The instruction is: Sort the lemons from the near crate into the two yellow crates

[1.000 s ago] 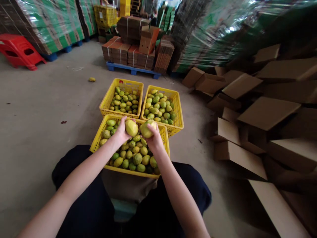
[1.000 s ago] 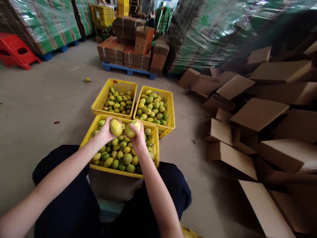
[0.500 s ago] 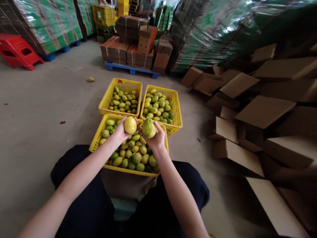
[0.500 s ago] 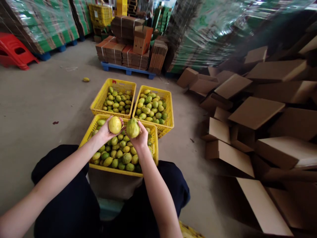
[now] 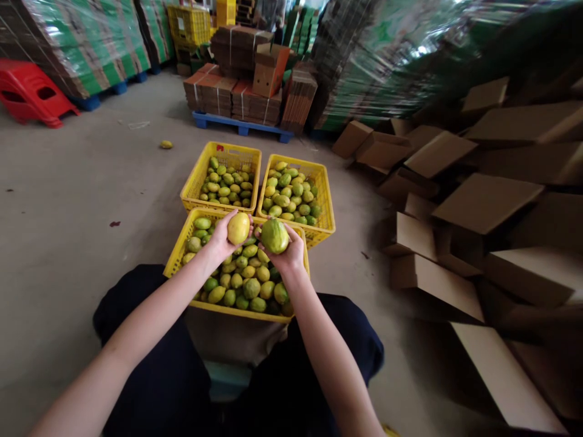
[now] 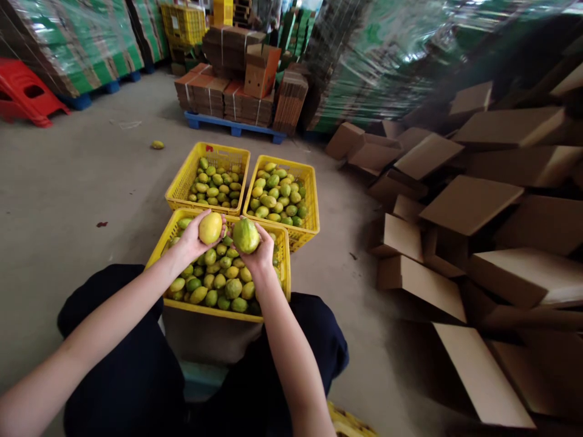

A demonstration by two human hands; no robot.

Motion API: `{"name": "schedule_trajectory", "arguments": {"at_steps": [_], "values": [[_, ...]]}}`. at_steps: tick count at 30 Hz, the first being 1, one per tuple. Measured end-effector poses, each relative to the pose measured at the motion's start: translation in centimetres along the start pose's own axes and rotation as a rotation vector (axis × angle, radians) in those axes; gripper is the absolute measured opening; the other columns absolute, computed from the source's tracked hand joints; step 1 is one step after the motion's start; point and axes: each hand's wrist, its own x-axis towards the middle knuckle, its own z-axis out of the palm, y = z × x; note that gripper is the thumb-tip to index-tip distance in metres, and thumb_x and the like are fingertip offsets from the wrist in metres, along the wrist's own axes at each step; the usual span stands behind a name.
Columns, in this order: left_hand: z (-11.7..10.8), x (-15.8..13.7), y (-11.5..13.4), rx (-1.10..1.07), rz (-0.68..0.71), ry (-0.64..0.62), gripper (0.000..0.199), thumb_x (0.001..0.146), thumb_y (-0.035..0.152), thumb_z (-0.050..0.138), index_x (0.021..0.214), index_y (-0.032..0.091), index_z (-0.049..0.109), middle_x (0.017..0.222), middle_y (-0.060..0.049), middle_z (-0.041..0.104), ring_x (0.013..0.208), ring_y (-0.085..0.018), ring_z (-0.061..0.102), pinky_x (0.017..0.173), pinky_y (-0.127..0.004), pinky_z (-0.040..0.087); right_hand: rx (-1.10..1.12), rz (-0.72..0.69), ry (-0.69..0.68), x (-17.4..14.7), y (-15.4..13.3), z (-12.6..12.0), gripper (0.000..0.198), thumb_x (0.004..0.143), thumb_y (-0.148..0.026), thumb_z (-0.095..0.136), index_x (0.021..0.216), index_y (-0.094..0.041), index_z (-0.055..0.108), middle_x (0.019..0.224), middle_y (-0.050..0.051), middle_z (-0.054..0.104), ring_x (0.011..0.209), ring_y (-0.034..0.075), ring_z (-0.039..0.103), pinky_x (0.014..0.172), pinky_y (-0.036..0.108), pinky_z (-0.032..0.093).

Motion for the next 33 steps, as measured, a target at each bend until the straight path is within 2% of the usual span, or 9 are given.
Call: {"name": "schedule_trajectory", "arguments": {"at_steps": [4, 8, 15, 19, 21, 25, 27, 30, 33], "values": [[0.1, -0.3, 0.1, 0.016, 0.020, -0.076, 0.024, 0.094, 0.029, 0.051, 0.090, 0.015, 0.069, 0.070, -0.003, 0.069, 0.054, -0.014, 0.064, 0.056, -0.027, 0.058, -0.041, -0.049, -0.051, -0.3, 0.0, 0.3, 0.029, 0.070, -0.039, 0.057, 0.089, -0.019, 0.067, 0.074, 0.004, 0.072, 0.067, 0.024, 0.069, 0.053, 0.034, 0.054], [0.1, -0.6, 0.2, 0.094, 0.090, -0.168, 0.026, 0.090, 0.028, 0.051, 0.078, 0.014, 0.070, 0.066, -0.004, 0.068, 0.053, -0.014, 0.063, 0.053, -0.026, 0.054, -0.147, -0.131, -0.108, -0.7, 0.2, 0.7, 0.028, 0.065, -0.043, 0.059, 0.078, -0.020, 0.067, 0.068, 0.006, 0.069, 0.074, 0.029, 0.070, 0.066, 0.044, 0.059], [-0.8, -1.5, -0.2, 0.463, 0.472, -0.381, 0.026, 0.075, 0.035, 0.063, 0.058, 0.016, 0.070, 0.062, -0.006, 0.068, 0.065, -0.020, 0.066, 0.063, -0.029, 0.052, -0.331, -0.304, -0.122, -1.5, 0.5, 0.9, 0.027, 0.063, -0.044, 0.061, 0.070, -0.020, 0.072, 0.069, 0.006, 0.071, 0.063, 0.024, 0.065, 0.064, 0.041, 0.057], [-0.8, -1.6, -0.6, 0.503, 0.597, -0.366, 0.023, 0.070, 0.037, 0.070, 0.058, 0.018, 0.069, 0.067, -0.003, 0.068, 0.067, -0.017, 0.064, 0.068, -0.028, 0.052, -0.353, -0.371, -0.099, -1.9, 0.8, 1.1, 0.028, 0.064, -0.043, 0.059, 0.070, -0.020, 0.074, 0.074, 0.006, 0.073, 0.074, 0.025, 0.067, 0.075, 0.040, 0.057], [-0.8, -1.1, -0.9, 0.386, 0.547, -0.289, 0.025, 0.071, 0.037, 0.073, 0.057, 0.018, 0.065, 0.068, -0.001, 0.066, 0.062, -0.013, 0.061, 0.067, -0.025, 0.052, -0.302, -0.342, -0.087, -1.8, 1.1, 1.2, 0.028, 0.067, -0.042, 0.060, 0.074, -0.020, 0.075, 0.079, 0.006, 0.074, 0.077, 0.024, 0.068, 0.077, 0.039, 0.058], [-1.1, 0.8, -1.4, 0.084, 0.181, -0.055, 0.033, 0.088, 0.043, 0.059, 0.065, 0.020, 0.060, 0.061, -0.001, 0.062, 0.061, -0.016, 0.065, 0.060, -0.027, 0.055, -0.107, -0.247, 0.074, -0.8, 1.8, 1.0, 0.019, 0.072, -0.038, 0.067, 0.082, -0.022, 0.071, 0.082, 0.000, 0.073, 0.073, 0.020, 0.068, 0.075, 0.036, 0.060], [-1.5, 1.5, -1.4, -0.013, 0.057, 0.042, 0.032, 0.094, 0.042, 0.049, 0.073, 0.021, 0.060, 0.062, -0.002, 0.063, 0.064, -0.018, 0.068, 0.059, -0.029, 0.057, -0.018, -0.169, 0.121, -0.2, 1.9, 0.6, 0.021, 0.074, -0.041, 0.071, 0.084, -0.023, 0.068, 0.079, 0.000, 0.073, 0.070, 0.020, 0.069, 0.073, 0.038, 0.061], [-1.7, 1.9, -1.2, -0.136, 0.029, 0.072, 0.031, 0.096, 0.041, 0.042, 0.086, 0.020, 0.063, 0.070, -0.005, 0.068, 0.067, -0.019, 0.069, 0.058, -0.029, 0.058, 0.049, -0.034, 0.103, 0.3, 1.6, 0.1, 0.035, 0.075, -0.054, 0.073, 0.085, -0.021, 0.066, 0.079, 0.004, 0.075, 0.069, 0.023, 0.070, 0.068, 0.041, 0.062], [-1.2, 1.3, -0.6, -0.211, 0.079, 0.069, 0.023, 0.091, 0.040, 0.055, 0.095, 0.018, 0.063, 0.073, -0.003, 0.067, 0.063, -0.016, 0.066, 0.058, -0.026, 0.059, 0.072, -0.045, 0.114, 0.2, 1.2, 0.1, 0.027, 0.073, -0.045, 0.076, 0.083, -0.022, 0.066, 0.075, 0.001, 0.074, 0.069, 0.021, 0.070, 0.067, 0.038, 0.062]]}}
